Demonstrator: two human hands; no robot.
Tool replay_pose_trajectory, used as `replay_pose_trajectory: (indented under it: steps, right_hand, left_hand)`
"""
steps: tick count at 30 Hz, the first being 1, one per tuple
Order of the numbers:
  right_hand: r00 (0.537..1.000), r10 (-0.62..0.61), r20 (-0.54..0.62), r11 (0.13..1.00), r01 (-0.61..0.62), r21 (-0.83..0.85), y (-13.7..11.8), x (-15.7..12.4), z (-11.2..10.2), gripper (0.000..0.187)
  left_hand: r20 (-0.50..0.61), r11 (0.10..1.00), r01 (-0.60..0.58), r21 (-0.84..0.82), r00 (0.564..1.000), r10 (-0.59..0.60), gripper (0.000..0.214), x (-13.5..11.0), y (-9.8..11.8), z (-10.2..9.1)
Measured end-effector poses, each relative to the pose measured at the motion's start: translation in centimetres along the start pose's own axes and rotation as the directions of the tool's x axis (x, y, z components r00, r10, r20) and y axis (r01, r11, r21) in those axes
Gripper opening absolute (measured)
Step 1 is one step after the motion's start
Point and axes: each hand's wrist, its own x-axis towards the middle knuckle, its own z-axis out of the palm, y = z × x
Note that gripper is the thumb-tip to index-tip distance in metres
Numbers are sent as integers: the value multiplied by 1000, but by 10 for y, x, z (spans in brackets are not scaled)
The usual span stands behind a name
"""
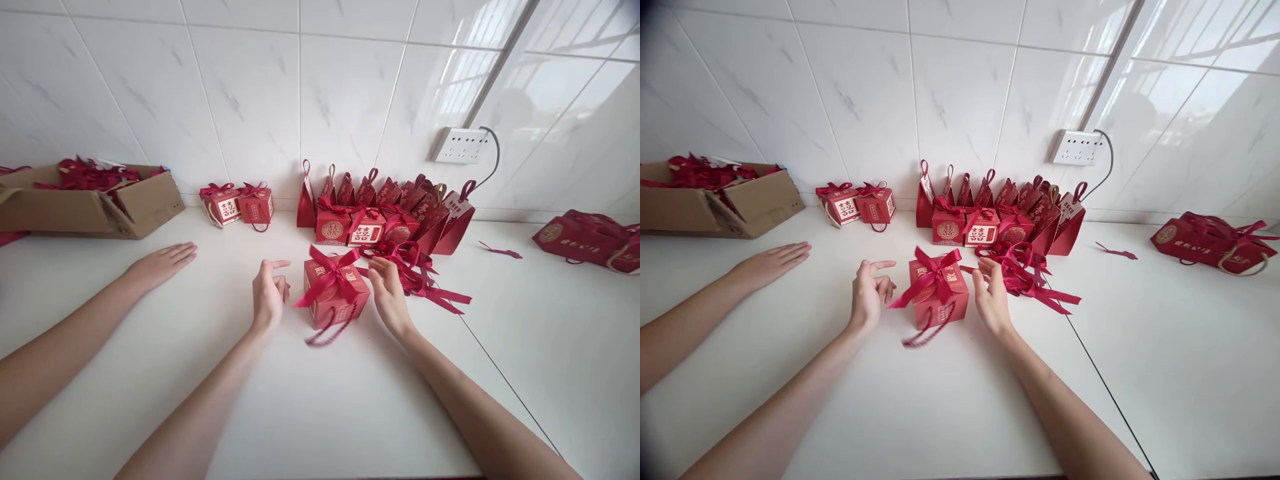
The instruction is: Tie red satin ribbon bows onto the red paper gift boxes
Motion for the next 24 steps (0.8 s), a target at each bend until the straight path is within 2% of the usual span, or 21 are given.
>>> replay_pose_trajectory:
  steps: [2,4,7,9,11,13,15,17,18,19,20,21,22,24]
  right_hand:
    - [997,27,-71,999,-30,-41,-4,-1,-3,34]
    - [998,-15,-58,998,12,-59,-9,-6,-4,36]
    - [980,-190,59,979,193,-68,-13,-15,-4,45]
    - [945,-268,186,957,284,-64,-13,-18,-3,49]
    - [928,-285,238,949,308,-62,-11,-17,-2,47]
    - [954,-266,141,957,278,-76,-11,-12,-2,41]
    - [972,-233,-27,969,230,-86,-14,-8,-5,34]
    - [968,-219,-120,971,204,-124,-21,-5,-12,32]
    - [971,-216,-103,967,199,-157,-26,-4,-17,35]
    - [978,-202,-46,962,189,-196,-32,-4,-22,41]
    - [986,-163,43,957,169,-235,-38,-5,-28,48]
    - [984,-94,154,954,133,-269,-44,-5,-33,54]
    - [962,4,272,950,82,-301,-50,-6,-38,59]
    - [854,212,475,928,-23,-373,-59,-7,-46,62]
  left_hand:
    - [-11,998,-54,10,998,54,42,-1,6,-1]
    - [-16,986,-151,72,988,153,34,-4,7,1]
    - [104,945,-286,160,957,272,39,-9,1,3]
    - [214,937,-301,179,941,261,48,-11,-2,4]
    - [222,950,-257,177,951,215,53,-12,-2,3]
    - [150,964,-203,171,973,178,50,-12,1,2]
    - [101,962,-196,190,979,180,43,-11,5,0]
    - [130,939,-260,226,963,235,38,-12,6,-1]
    - [163,917,-320,237,944,287,38,-13,6,-2]
    - [207,885,-399,241,912,355,38,-14,6,-2]
    - [247,835,-498,234,861,444,37,-15,7,-3]
    - [282,763,-607,220,789,546,37,-16,7,-4]
    - [314,671,-714,201,696,646,38,-17,8,-5]
    - [367,471,-867,161,495,787,43,-19,11,-6]
